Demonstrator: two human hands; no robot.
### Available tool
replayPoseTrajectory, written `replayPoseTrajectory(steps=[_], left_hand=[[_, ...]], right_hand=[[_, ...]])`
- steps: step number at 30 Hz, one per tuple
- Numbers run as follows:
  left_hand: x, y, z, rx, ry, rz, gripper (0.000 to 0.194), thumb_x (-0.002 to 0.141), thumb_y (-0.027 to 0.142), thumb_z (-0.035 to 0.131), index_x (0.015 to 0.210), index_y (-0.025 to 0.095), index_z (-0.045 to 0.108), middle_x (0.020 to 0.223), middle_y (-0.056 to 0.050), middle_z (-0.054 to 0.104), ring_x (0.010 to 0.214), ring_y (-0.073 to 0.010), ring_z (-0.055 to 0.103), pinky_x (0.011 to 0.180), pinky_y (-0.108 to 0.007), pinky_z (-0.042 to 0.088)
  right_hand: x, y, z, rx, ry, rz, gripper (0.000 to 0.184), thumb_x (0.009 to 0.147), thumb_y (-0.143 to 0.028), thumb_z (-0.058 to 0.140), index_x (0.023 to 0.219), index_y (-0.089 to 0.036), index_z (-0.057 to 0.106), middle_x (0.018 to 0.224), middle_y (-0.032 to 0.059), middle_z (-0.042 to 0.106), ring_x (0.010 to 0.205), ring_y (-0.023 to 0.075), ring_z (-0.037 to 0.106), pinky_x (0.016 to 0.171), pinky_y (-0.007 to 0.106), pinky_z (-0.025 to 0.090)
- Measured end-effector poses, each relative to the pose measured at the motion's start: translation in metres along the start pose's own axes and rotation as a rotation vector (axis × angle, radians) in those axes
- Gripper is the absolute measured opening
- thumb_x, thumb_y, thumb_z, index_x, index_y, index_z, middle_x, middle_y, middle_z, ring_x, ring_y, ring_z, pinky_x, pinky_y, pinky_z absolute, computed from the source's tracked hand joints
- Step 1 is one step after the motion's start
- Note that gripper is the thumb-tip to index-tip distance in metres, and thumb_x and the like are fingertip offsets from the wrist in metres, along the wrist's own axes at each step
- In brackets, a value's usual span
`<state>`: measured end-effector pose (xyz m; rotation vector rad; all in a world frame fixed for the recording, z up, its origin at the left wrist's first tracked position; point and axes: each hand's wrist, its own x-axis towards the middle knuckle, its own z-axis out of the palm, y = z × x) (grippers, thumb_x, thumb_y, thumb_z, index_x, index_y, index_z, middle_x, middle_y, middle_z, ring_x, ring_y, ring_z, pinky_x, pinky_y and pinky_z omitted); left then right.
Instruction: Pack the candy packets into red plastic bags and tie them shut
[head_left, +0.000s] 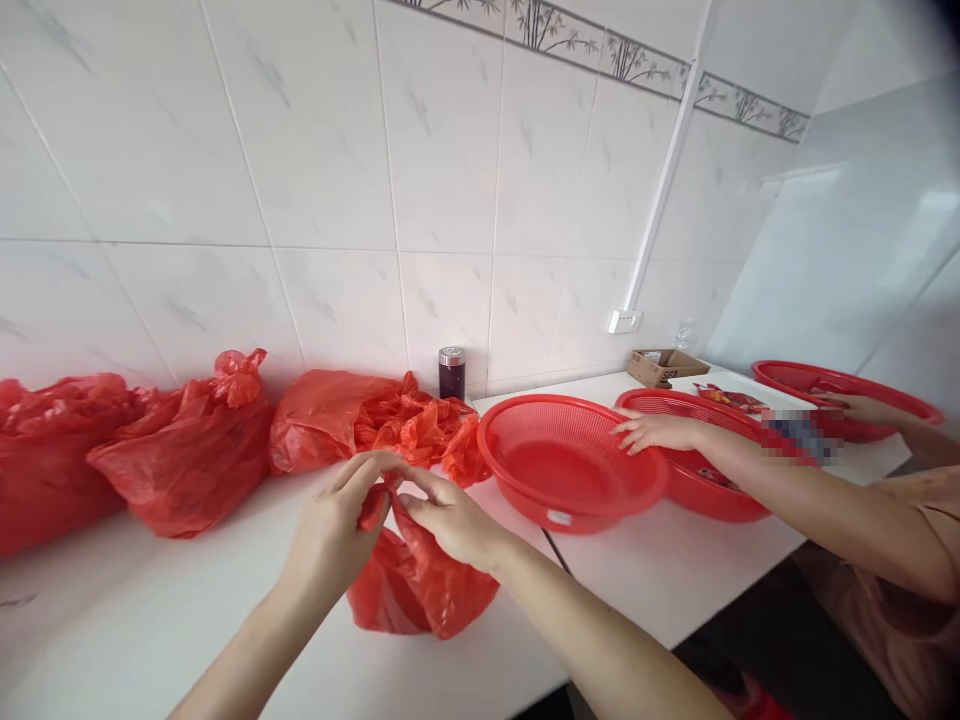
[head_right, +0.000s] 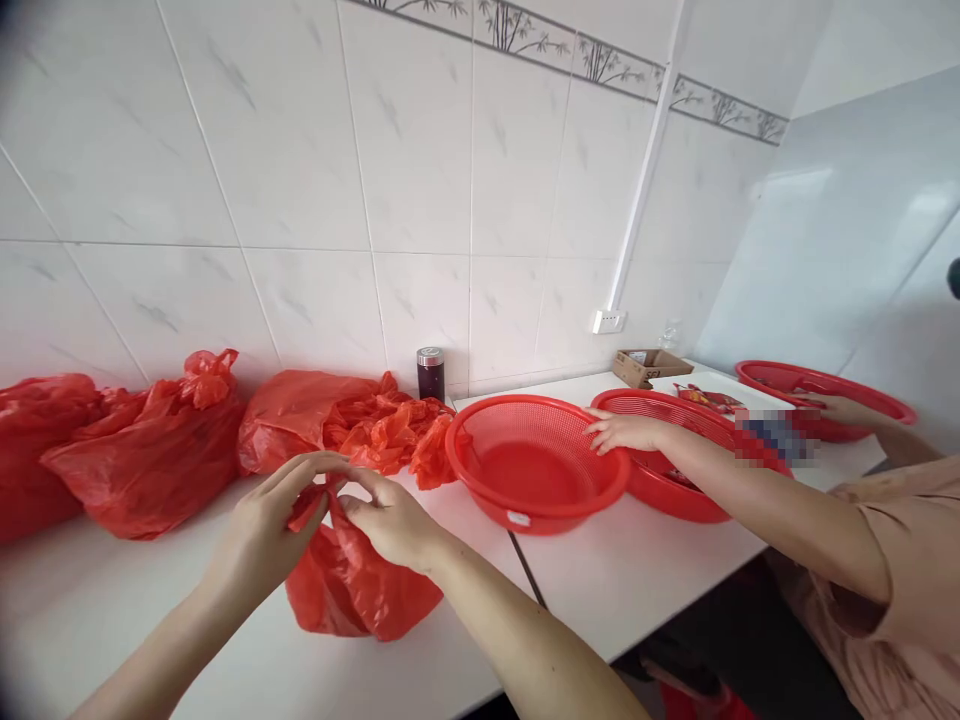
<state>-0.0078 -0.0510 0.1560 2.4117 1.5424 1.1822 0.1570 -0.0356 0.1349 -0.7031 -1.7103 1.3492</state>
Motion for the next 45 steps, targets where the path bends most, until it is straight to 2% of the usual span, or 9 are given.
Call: replayPoseTrajectory(steps=[3, 7, 11, 15, 19, 23, 26, 30, 45], left_hand=[[-0.009, -0.005, -0.003, -0.124, -0.088, -0.001, 0.034, 0.089, 0.03, 0.042, 0.116, 0.027, 0.062, 0.123, -0.005, 0.064, 0.113, -0.0225, 0.06, 0.092, -0.031, 0.048], [-0.037, -0.029, -0.007, -0.21, -0.302, -0.217, 0.04, 0.092, 0.045, 0.038, 0.123, 0.03, 0.06, 0.121, -0.003, 0.068, 0.113, -0.0238, 0.06, 0.092, -0.03, 0.049], [-0.085, -0.063, -0.005, -0.183, -0.263, -0.454, 0.044, 0.088, 0.058, 0.037, 0.084, 0.028, 0.07, 0.089, -0.002, 0.075, 0.085, -0.0238, 0.067, 0.077, -0.03, 0.051], [-0.112, -0.062, 0.009, -0.193, -0.171, -0.648, 0.046, 0.087, 0.061, 0.037, 0.072, 0.026, 0.063, 0.083, 0.0, 0.071, 0.077, -0.0222, 0.065, 0.07, -0.029, 0.048], [-0.098, -0.043, 0.041, -0.25, 0.035, -0.614, 0.04, 0.091, 0.056, 0.034, 0.093, 0.025, 0.059, 0.094, -0.003, 0.066, 0.092, -0.0224, 0.061, 0.082, -0.03, 0.046], [-0.083, -0.041, 0.079, -0.26, -0.039, -0.625, 0.039, 0.093, 0.056, 0.026, 0.086, 0.026, 0.05, 0.074, 0.001, 0.063, 0.07, -0.0192, 0.06, 0.065, -0.027, 0.046], [-0.08, -0.052, 0.092, -0.21, -0.115, -0.652, 0.038, 0.093, 0.057, 0.024, 0.078, 0.027, 0.043, 0.055, 0.005, 0.054, 0.052, -0.0179, 0.051, 0.056, -0.026, 0.04], [-0.08, -0.064, 0.082, -0.121, -0.163, -0.658, 0.034, 0.094, 0.054, 0.021, 0.085, 0.03, 0.043, 0.06, 0.005, 0.056, 0.056, -0.0181, 0.051, 0.061, -0.026, 0.038], [-0.074, -0.079, 0.085, 0.126, -0.521, -0.765, 0.033, 0.09, 0.046, 0.025, 0.086, 0.03, 0.054, 0.077, -0.007, 0.065, 0.064, -0.0273, 0.055, 0.065, -0.035, 0.036]], right_hand=[[-0.007, -0.006, 0.001, -0.006, 0.006, 0.006, 0.024, 0.092, -0.043, 0.053, 0.088, -0.02, 0.06, 0.079, -0.0018, 0.057, 0.07, 0.0107, 0.052, 0.068, 0.024, 0.043], [-0.028, 0.0, -0.011, -0.187, 0.133, -0.022, 0.032, 0.089, -0.047, 0.054, 0.072, -0.02, 0.05, 0.073, -0.0024, 0.058, 0.066, 0.0111, 0.054, 0.063, 0.023, 0.042], [-0.053, 0.034, -0.043, -0.232, 0.306, 0.139, 0.037, 0.09, -0.051, 0.05, 0.07, -0.021, 0.041, 0.07, 0.0014, 0.065, 0.069, 0.0158, 0.063, 0.066, 0.027, 0.047], [-0.061, 0.061, -0.047, -0.382, 0.465, 0.253, 0.038, 0.092, -0.054, 0.042, 0.071, -0.023, 0.035, 0.067, 0.0016, 0.064, 0.068, 0.0188, 0.065, 0.067, 0.031, 0.048], [-0.052, 0.068, -0.007, -0.652, 0.532, 0.241, 0.034, 0.089, -0.057, 0.044, 0.093, -0.024, 0.041, 0.081, 0.0029, 0.066, 0.074, 0.0228, 0.065, 0.067, 0.034, 0.046], [-0.047, 0.091, 0.023, -0.911, 0.462, 0.172, 0.036, 0.079, -0.04, 0.064, 0.104, -0.021, 0.045, 0.087, 0.0068, 0.064, 0.078, 0.0265, 0.063, 0.067, 0.036, 0.047], [-0.052, 0.114, 0.013, -0.95, 0.496, 0.067, 0.024, 0.079, -0.016, 0.055, 0.101, -0.021, 0.046, 0.085, 0.0049, 0.061, 0.076, 0.0226, 0.061, 0.066, 0.032, 0.047], [-0.065, 0.126, -0.02, -0.959, 0.475, -0.017, 0.033, 0.072, 0.001, 0.043, 0.095, -0.023, 0.048, 0.083, 0.0016, 0.058, 0.075, 0.0178, 0.058, 0.066, 0.027, 0.047], [-0.068, 0.154, -0.03, -1.174, 0.465, 0.105, 0.031, 0.071, 0.004, 0.049, 0.088, -0.021, 0.052, 0.084, 0.0035, 0.061, 0.078, 0.0227, 0.053, 0.071, 0.035, 0.043]])
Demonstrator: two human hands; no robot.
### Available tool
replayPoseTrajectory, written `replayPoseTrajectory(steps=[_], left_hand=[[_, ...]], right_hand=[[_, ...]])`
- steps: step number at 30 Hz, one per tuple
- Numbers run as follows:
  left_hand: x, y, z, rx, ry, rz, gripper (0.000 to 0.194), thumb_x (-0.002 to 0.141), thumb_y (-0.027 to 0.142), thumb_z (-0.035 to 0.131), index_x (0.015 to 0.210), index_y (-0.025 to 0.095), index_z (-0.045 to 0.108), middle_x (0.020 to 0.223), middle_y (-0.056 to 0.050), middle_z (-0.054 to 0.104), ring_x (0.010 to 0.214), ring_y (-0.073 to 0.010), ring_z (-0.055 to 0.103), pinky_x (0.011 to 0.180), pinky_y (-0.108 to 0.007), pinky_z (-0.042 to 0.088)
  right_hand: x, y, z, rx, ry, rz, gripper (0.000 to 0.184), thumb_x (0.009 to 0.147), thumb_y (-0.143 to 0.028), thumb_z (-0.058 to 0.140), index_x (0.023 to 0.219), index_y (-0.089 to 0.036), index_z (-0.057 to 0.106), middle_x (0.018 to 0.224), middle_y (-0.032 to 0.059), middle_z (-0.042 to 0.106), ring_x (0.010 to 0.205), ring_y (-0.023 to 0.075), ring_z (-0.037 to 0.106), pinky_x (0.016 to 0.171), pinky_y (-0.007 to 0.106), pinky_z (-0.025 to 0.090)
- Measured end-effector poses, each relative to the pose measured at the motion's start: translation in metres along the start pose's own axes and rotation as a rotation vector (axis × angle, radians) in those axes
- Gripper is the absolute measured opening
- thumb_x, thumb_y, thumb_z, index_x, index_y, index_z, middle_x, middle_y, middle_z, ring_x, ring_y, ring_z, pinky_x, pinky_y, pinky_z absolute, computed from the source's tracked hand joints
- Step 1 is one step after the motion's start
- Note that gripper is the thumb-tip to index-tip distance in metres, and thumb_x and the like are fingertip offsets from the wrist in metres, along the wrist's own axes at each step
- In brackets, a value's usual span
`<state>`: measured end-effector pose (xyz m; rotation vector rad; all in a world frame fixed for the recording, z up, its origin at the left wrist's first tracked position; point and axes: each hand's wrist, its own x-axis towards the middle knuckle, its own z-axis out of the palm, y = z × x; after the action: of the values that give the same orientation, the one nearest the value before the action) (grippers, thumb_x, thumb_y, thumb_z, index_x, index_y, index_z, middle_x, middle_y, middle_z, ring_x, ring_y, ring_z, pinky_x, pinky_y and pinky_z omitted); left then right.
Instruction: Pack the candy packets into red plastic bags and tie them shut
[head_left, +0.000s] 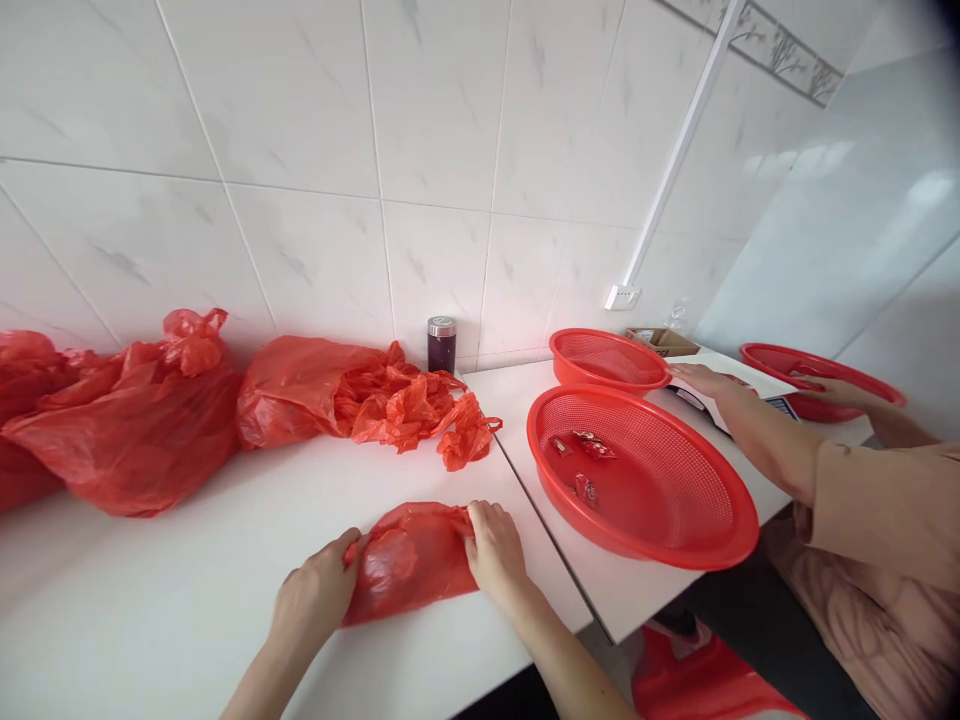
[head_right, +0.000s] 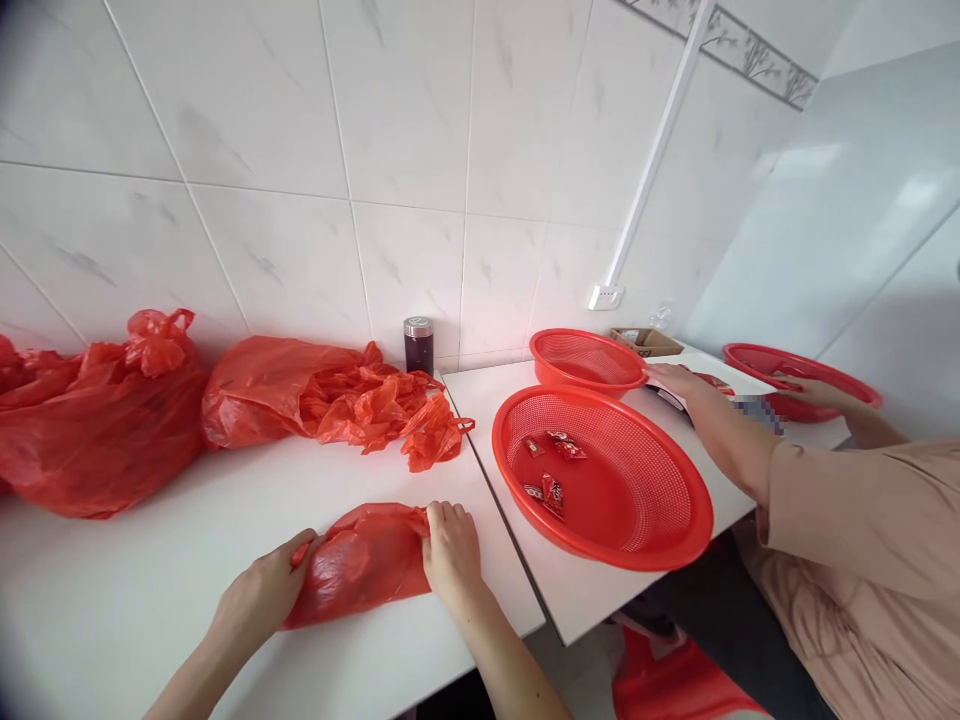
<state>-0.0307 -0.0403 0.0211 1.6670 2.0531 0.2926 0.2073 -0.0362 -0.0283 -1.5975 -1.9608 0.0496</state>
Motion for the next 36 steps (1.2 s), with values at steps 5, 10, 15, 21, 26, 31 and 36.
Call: replayPoseTrajectory(steps=[5, 10, 15, 21, 26, 31, 36], left_hand=[[-0.006, -0.015, -0.006, -0.068, 0.016, -0.049, 0.041, 0.09, 0.055, 0.019, 0.086, 0.032, 0.052, 0.081, -0.004, 0.064, 0.075, -0.0266, 0.058, 0.068, -0.033, 0.04], [-0.023, -0.046, -0.017, -0.157, 0.077, -0.086, 0.045, 0.089, 0.06, 0.02, 0.071, 0.028, 0.044, 0.072, 0.002, 0.059, 0.068, -0.0204, 0.053, 0.068, -0.029, 0.041], [-0.036, -0.07, -0.024, -0.391, 0.066, -0.05, 0.05, 0.084, 0.067, 0.029, 0.062, 0.024, 0.041, 0.065, 0.003, 0.053, 0.065, -0.0181, 0.053, 0.062, -0.027, 0.044], [-0.022, -0.032, -0.05, -0.16, 0.305, 0.063, 0.038, 0.087, 0.049, 0.035, 0.106, 0.023, 0.055, 0.105, -0.011, 0.066, 0.098, -0.0309, 0.061, 0.082, -0.044, 0.048], [-0.022, 0.027, -0.032, 0.0, 0.161, 0.422, 0.031, 0.08, 0.037, 0.06, 0.11, 0.031, 0.062, 0.121, -0.004, 0.065, 0.115, -0.0255, 0.055, 0.096, -0.037, 0.041], [-0.008, 0.046, -0.048, 0.133, 0.005, 0.347, 0.021, 0.088, 0.036, 0.057, 0.094, 0.017, 0.066, 0.093, -0.005, 0.068, 0.088, -0.0192, 0.063, 0.083, -0.041, 0.05], [-0.002, 0.009, -0.15, 0.07, 0.003, 0.155, 0.023, 0.087, 0.037, 0.061, 0.088, 0.014, 0.064, 0.089, -0.002, 0.066, 0.082, -0.0178, 0.063, 0.076, -0.037, 0.052]], right_hand=[[0.0, 0.002, -0.005, 0.03, 0.01, 0.047, 0.023, 0.072, -0.005, 0.06, 0.071, -0.022, 0.045, 0.076, 0.0004, 0.058, 0.072, 0.019, 0.054, 0.066, 0.029, 0.042], [0.0, -0.002, -0.012, 0.077, 0.041, 0.097, 0.032, 0.072, -0.024, 0.073, 0.072, -0.023, 0.041, 0.076, -0.0009, 0.056, 0.065, 0.0158, 0.053, 0.06, 0.026, 0.041], [-0.002, -0.007, -0.013, 0.071, 0.045, 0.085, 0.032, 0.07, -0.024, 0.073, 0.073, -0.023, 0.041, 0.076, -0.001, 0.057, 0.063, 0.0163, 0.053, 0.063, 0.029, 0.041], [-0.005, -0.001, -0.009, 0.228, 0.004, 0.107, 0.023, 0.074, -0.025, 0.064, 0.082, -0.024, 0.043, 0.068, -0.0021, 0.061, 0.063, 0.0189, 0.057, 0.063, 0.03, 0.043], [-0.008, 0.008, -0.008, 0.602, 0.015, 0.164, 0.02, 0.083, -0.035, 0.056, 0.094, -0.024, 0.044, 0.077, 0.001, 0.066, 0.067, 0.0189, 0.062, 0.063, 0.029, 0.048], [-0.009, 0.02, -0.008, 0.796, 0.097, 0.293, 0.04, 0.082, -0.047, 0.059, 0.109, -0.022, 0.046, 0.09, 0.0058, 0.065, 0.075, 0.0194, 0.064, 0.07, 0.031, 0.051], [-0.007, 0.032, 0.0, 0.89, 0.033, 0.371, 0.05, 0.079, -0.054, 0.061, 0.116, -0.023, 0.046, 0.091, 0.0052, 0.063, 0.076, 0.0193, 0.063, 0.068, 0.032, 0.052]])
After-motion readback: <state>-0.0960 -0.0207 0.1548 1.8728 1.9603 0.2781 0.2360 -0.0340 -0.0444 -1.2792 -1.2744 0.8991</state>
